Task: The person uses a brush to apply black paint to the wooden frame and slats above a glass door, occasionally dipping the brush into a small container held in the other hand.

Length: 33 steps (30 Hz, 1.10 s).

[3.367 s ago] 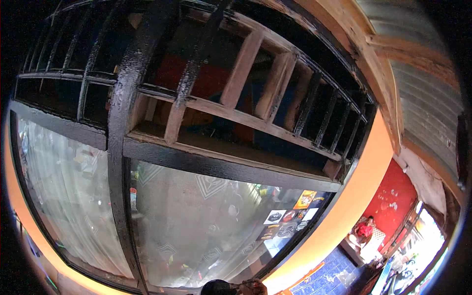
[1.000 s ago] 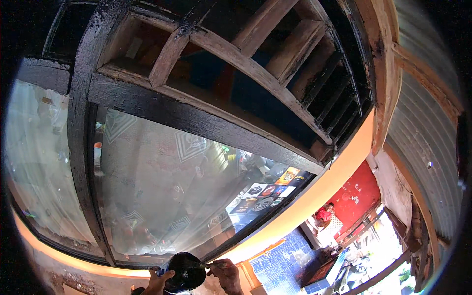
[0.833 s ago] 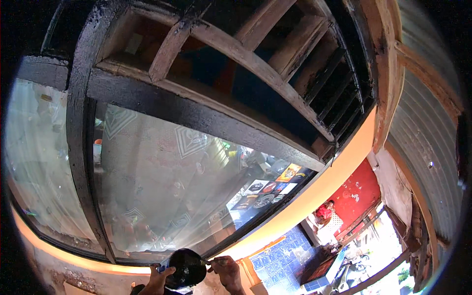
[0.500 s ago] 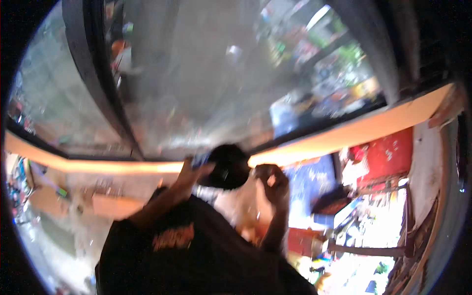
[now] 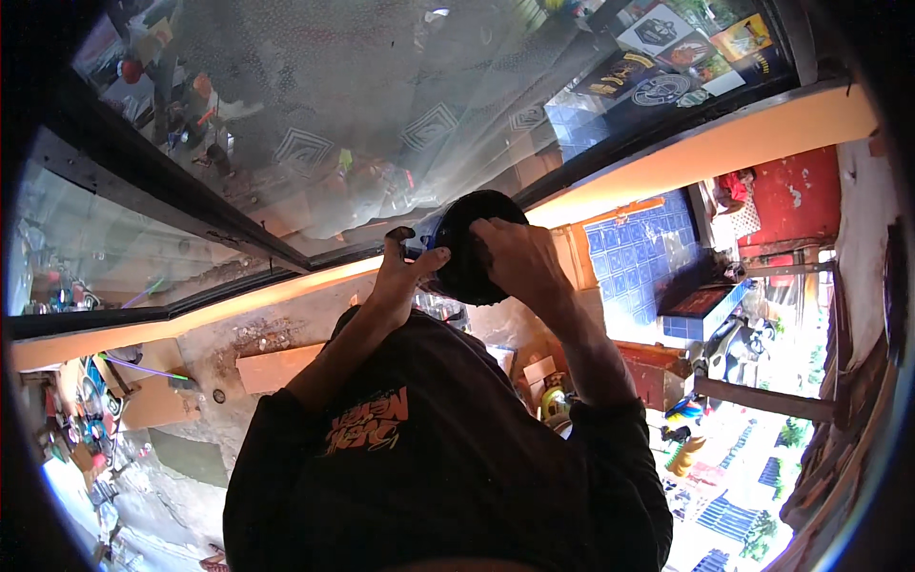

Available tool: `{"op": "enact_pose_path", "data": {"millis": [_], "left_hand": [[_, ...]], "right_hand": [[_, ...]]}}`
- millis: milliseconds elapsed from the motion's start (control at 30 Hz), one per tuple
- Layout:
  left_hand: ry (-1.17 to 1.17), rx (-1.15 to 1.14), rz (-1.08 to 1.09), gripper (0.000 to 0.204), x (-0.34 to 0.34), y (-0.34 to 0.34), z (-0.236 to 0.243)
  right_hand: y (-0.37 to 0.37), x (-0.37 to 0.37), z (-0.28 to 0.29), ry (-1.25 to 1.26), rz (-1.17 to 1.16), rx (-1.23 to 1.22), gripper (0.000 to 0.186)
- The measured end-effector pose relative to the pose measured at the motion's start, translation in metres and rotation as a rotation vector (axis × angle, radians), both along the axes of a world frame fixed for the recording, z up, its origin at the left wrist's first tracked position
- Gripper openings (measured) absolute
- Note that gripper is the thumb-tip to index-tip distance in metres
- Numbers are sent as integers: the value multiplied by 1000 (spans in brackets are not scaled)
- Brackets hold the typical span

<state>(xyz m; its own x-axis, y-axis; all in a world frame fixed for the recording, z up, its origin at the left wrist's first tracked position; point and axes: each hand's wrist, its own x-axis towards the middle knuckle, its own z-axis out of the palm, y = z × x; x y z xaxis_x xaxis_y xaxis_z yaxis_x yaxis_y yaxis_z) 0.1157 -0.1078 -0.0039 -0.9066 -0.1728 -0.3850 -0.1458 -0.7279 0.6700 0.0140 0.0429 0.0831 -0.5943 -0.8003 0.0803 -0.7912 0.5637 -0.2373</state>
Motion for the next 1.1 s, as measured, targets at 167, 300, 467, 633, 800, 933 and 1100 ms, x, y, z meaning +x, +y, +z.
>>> {"op": "enact_pose_path", "data": {"millis": [167, 300, 467, 633, 800, 933, 1100], "left_hand": [[-82, -31, 2, 66, 3, -4, -5], [-29, -6, 19, 75, 2, -7, -13], [11, 32, 35, 75, -5, -7, -16], [-77, -32, 7, 72, -4, -9, -4], [-83, -92, 10, 77, -6, -5, 6], [-69, -138, -12, 90, -9, 1, -2], [-50, -351, 22, 102, -7, 9, -16]], "right_hand": [[-3, -6, -3, -120, 94, 22, 28], [-1, -10, -1, -254, 16, -48, 24], [-4, -12, -3, -182, 39, 1, 21], [11, -18, 21, -224, -95, -107, 22], [15, -18, 27, -196, -91, -96, 24], [6, -16, 14, -30, 12, 180, 25], [11, -19, 22, -59, 48, 215, 21]]}}
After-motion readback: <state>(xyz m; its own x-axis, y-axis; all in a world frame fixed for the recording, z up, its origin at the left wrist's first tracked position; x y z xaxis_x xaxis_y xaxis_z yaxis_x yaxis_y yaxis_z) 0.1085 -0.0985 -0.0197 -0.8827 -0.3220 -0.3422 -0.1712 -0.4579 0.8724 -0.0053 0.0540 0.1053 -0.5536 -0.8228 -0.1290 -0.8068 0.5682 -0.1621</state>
